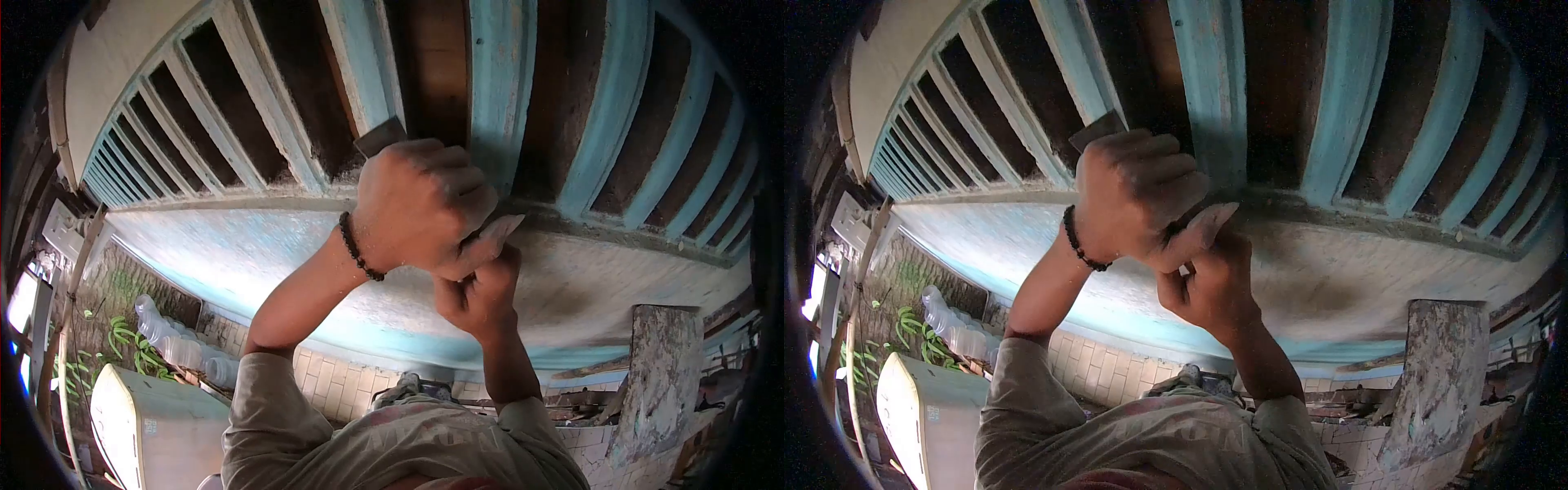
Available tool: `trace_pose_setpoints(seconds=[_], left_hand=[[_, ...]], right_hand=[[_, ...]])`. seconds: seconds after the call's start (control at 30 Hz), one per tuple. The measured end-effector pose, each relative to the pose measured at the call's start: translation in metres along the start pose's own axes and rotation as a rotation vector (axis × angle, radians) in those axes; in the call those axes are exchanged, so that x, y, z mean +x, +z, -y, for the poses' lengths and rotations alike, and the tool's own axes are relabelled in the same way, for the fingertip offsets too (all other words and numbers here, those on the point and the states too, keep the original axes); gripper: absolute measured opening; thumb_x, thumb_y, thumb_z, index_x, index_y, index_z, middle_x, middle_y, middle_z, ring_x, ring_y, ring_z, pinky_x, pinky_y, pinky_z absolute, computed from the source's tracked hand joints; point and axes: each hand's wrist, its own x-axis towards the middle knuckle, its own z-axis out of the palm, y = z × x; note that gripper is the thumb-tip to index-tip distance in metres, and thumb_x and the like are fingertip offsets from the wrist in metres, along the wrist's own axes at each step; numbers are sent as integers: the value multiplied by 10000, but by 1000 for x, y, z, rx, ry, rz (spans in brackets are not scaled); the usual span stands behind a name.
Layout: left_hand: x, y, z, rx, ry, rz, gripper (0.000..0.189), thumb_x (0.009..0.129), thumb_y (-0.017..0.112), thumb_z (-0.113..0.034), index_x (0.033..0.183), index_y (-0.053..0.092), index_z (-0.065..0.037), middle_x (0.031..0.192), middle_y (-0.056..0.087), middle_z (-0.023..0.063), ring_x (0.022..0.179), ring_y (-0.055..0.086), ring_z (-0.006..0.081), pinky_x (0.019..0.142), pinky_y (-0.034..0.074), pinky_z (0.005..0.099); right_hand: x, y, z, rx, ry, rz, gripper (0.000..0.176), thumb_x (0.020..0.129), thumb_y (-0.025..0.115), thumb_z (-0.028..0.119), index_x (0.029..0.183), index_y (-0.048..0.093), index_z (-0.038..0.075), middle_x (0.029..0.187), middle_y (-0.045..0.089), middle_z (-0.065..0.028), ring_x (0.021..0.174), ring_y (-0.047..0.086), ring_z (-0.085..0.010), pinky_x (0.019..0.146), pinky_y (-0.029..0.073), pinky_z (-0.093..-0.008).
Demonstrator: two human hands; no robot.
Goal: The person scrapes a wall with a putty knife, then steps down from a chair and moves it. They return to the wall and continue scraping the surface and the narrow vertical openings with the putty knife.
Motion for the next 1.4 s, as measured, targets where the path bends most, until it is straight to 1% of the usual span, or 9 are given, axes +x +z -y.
trace_pose_setpoints(seconds=[0.1, 0.2, 0.3, 0.43, 0.63, 0.93, 1.03, 1.13, 1.4], left_hand=[[-9, -1, -5, 3, -37, 67, 292, 792, 737, -343, 618, 639, -131, 568, 538, 16, 509, 529, 198, 462, 415, 326], [0, -6, 2, 29, -19, 37, 293, 799, 734, -348, 620, 642, -135, 578, 553, 9, 520, 538, 190, 467, 423, 328], [7, -10, 7, -3, -23, 14, 287, 800, 732, -343, 621, 646, -136, 585, 560, 5, 524, 539, 184, 466, 424, 328], [-13, 0, -6, -31, -53, 70, 335, 734, 692, -406, 617, 625, -99, 636, 591, 29, 638, 615, 213, 590, 504, 340], [-5, -3, -7, 8, -72, 114, 350, 737, 691, -420, 625, 634, -93, 641, 601, 32, 644, 621, 213, 608, 515, 339], [-2, -6, -6, 13, -77, 126, 371, 778, 680, -423, 623, 642, -88, 643, 603, 33, 641, 620, 215, 592, 508, 346], [-10, -2, -5, 14, -68, 129, 373, 778, 682, -427, 631, 657, -85, 637, 599, 33, 641, 624, 218, 594, 508, 345], [1, -4, -1, 8, -7, 59, 360, 833, 744, -357, 594, 600, -129, 558, 510, 4, 507, 526, 179, 452, 416, 325], [1, -2, -3, 6, -18, 38, 342, 827, 729, -362, 609, 611, -126, 574, 520, 8, 516, 541, 194, 456, 425, 338]], right_hand=[[-9, 3, 1, -78, 29, 33, 117, 785, 707, 55, 874, 642, 17, 675, 610, -113, 556, 605, -350, 531, 440, -375], [3, 7, -1, -43, -7, -20, 136, 780, 707, 51, 897, 655, 7, 706, 628, -121, 589, 632, -359, 551, 462, -380], [10, -1, 4, -112, -35, 41, 159, 777, 699, 41, 926, 661, 0, 741, 645, -130, 620, 658, -359, 567, 481, -379], [-7, 3, 10, -67, 57, 16, 152, 773, 679, 23, 922, 669, 0, 769, 662, -135, 646, 676, -349, 594, 493, -366], [-5, -7, 8, -91, 71, 90, 157, 768, 678, 29, 921, 670, -3, 781, 667, -120, 673, 681, -341, 594, 479, -364], [-3, -7, 7, -50, 75, 62, 169, 768, 702, 49, 931, 691, 8, 803, 679, -121, 686, 669, -346, 602, 470, -376], [-10, -4, 3, -151, 37, 85, 164, 780, 712, 61, 934, 693, 7, 807, 685, -124, 683, 677, -349, 598, 471, -366], [-2, -7, 7, -141, 43, 66, 151, 791, 712, 58, 932, 691, 9, 811, 689, -128, 689, 685, -345, 605, 478, -364], [1, -7, 6, -109, 28, 37, 144, 779, 699, 44, 917, 694, 4, 818, 695, -131, 670, 684, -345, 606, 488, -360]])
